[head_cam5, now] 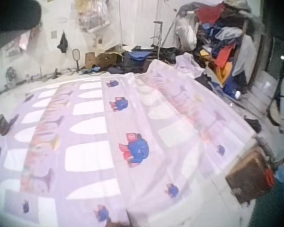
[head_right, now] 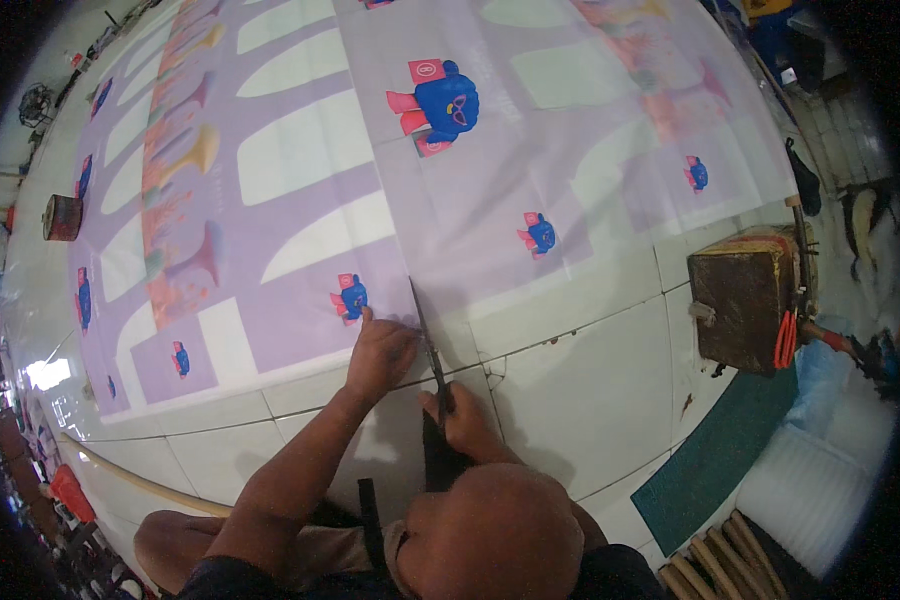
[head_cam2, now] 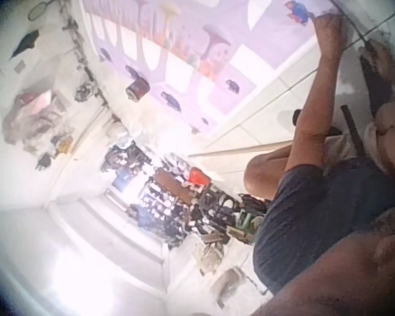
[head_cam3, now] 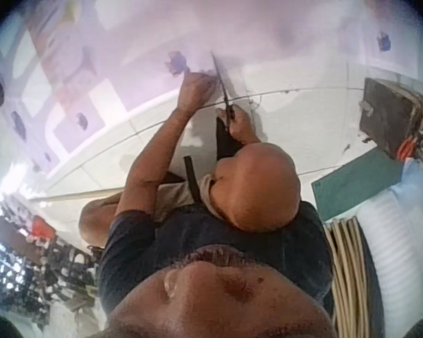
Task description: The person cuts a large sheet of printed textile with shears, then smooths it out and presses the edges with a tool and a wooden pole.
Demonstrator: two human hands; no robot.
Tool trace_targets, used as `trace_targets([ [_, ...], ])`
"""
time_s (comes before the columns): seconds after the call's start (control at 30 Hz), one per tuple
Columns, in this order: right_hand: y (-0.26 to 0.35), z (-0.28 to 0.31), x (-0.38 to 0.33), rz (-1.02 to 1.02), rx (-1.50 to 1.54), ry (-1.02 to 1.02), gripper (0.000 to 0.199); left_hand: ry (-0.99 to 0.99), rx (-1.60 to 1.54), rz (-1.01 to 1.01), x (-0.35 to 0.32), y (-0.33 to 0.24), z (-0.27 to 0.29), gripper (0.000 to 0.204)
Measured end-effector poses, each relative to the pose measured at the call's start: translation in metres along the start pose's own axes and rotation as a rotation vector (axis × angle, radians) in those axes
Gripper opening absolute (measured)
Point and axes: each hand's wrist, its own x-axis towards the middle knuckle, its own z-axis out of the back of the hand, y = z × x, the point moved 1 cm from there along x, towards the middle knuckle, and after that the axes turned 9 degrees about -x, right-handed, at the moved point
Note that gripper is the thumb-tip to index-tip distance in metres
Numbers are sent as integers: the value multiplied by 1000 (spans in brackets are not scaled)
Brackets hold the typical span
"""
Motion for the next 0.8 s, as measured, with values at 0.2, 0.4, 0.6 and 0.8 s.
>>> trace_targets([
  [0.2,15,4,25,9,-70,31,51,7,38,7,-1,1,3,14],
  [0.4,10,5,30,-10,-91,33,54,36,50,17,1,-2,1,11],
  [0.6,12,5,28,-7,-63,23,56,105,133,-48,-4,3,1,31],
  [0.8,44,33,23,-81,9,142,54,271,330,29,-12,-16,0,68],
])
